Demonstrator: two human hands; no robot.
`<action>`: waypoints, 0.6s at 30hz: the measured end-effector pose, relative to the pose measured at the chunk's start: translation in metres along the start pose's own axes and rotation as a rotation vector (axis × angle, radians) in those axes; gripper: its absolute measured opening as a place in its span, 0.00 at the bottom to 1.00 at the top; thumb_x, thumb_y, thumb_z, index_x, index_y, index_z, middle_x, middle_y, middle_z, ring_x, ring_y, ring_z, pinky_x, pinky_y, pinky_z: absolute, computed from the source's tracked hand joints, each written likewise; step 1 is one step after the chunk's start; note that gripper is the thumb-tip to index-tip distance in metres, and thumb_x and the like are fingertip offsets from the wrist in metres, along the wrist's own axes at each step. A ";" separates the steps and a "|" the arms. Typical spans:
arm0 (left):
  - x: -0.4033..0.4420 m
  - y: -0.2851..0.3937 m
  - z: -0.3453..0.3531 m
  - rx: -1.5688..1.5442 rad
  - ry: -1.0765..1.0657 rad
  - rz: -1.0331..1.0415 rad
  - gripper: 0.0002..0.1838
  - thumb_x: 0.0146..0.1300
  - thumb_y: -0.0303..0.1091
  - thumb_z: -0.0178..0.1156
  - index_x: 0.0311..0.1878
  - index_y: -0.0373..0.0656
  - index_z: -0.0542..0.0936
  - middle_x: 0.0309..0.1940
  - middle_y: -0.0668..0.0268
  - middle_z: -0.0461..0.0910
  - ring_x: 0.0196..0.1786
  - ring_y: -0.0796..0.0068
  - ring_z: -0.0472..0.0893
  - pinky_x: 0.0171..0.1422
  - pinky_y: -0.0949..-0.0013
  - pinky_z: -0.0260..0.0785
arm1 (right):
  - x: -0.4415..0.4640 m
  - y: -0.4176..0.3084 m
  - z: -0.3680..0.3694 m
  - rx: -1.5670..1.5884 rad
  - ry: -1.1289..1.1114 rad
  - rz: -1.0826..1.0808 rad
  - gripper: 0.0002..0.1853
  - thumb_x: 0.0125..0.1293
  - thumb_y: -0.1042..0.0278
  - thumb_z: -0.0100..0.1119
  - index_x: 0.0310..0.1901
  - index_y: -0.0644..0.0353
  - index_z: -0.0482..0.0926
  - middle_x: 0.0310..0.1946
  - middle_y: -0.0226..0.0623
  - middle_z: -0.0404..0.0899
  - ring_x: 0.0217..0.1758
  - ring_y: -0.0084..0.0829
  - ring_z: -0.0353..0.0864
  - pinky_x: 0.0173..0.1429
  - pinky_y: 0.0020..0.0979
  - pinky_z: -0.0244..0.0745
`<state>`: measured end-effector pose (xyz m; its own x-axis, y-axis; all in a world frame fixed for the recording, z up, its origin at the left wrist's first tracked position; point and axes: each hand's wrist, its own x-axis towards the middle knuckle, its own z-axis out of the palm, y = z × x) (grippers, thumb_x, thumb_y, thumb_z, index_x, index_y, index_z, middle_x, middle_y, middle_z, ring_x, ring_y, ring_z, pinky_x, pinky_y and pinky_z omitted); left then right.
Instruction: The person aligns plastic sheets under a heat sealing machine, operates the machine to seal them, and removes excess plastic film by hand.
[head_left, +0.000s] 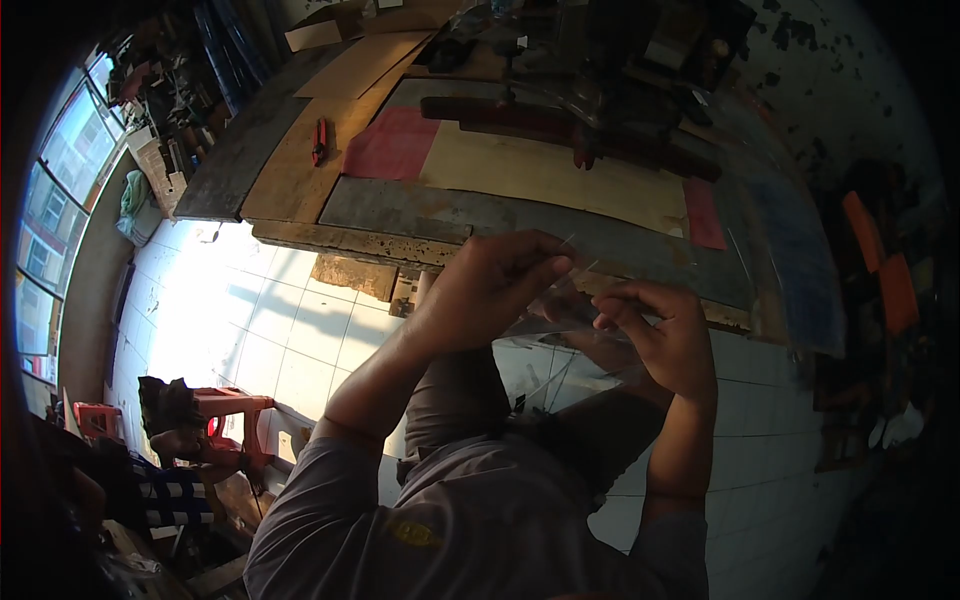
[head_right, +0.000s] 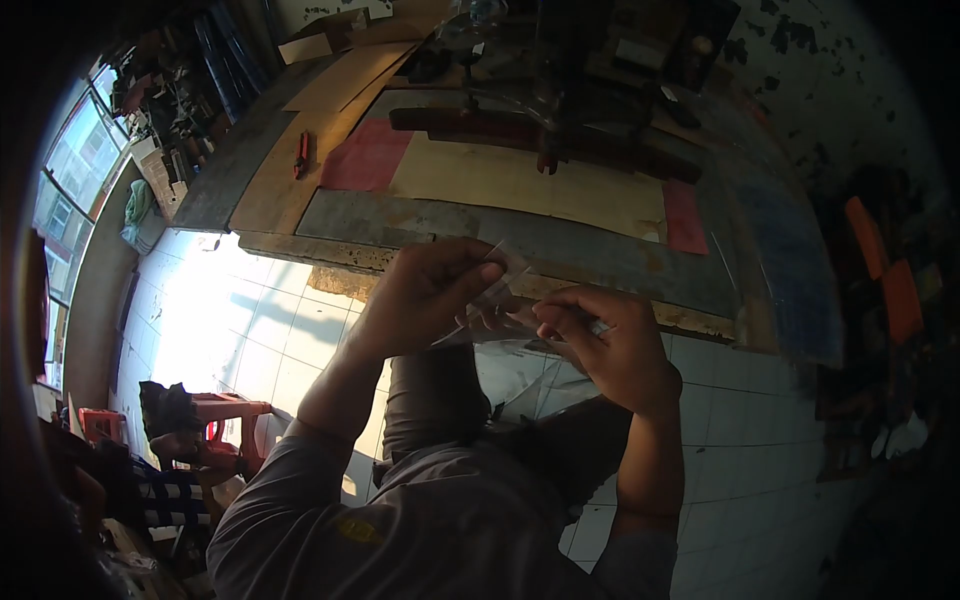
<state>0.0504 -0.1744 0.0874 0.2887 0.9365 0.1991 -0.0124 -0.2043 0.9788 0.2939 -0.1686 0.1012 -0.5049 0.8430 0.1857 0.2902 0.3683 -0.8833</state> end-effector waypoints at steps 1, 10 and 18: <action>-0.001 0.008 0.000 0.007 -0.004 -0.033 0.16 0.78 0.35 0.60 0.57 0.30 0.81 0.38 0.59 0.89 0.39 0.77 0.89 0.40 0.74 0.80 | 0.000 0.000 0.000 -0.001 0.004 0.004 0.09 0.74 0.71 0.64 0.47 0.70 0.86 0.38 0.40 0.89 0.41 0.25 0.89 0.47 0.26 0.84; -0.002 0.008 0.001 0.037 0.018 -0.047 0.14 0.78 0.33 0.59 0.55 0.30 0.81 0.38 0.58 0.89 0.38 0.76 0.89 0.42 0.73 0.81 | 0.000 0.003 0.000 0.002 0.016 -0.001 0.10 0.73 0.70 0.66 0.47 0.69 0.86 0.38 0.39 0.89 0.41 0.26 0.89 0.47 0.26 0.84; 0.010 -0.004 -0.036 0.047 0.233 0.106 0.12 0.78 0.31 0.58 0.55 0.32 0.81 0.36 0.59 0.89 0.33 0.76 0.88 0.32 0.77 0.74 | -0.003 0.030 -0.016 -0.081 0.125 -0.132 0.23 0.62 0.64 0.77 0.57 0.61 0.81 0.45 0.36 0.88 0.48 0.26 0.85 0.55 0.32 0.75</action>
<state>0.0188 -0.1542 0.0866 0.0598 0.9484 0.3114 0.0147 -0.3127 0.9497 0.3168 -0.1535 0.0813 -0.4391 0.8258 0.3539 0.2954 0.5047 -0.8112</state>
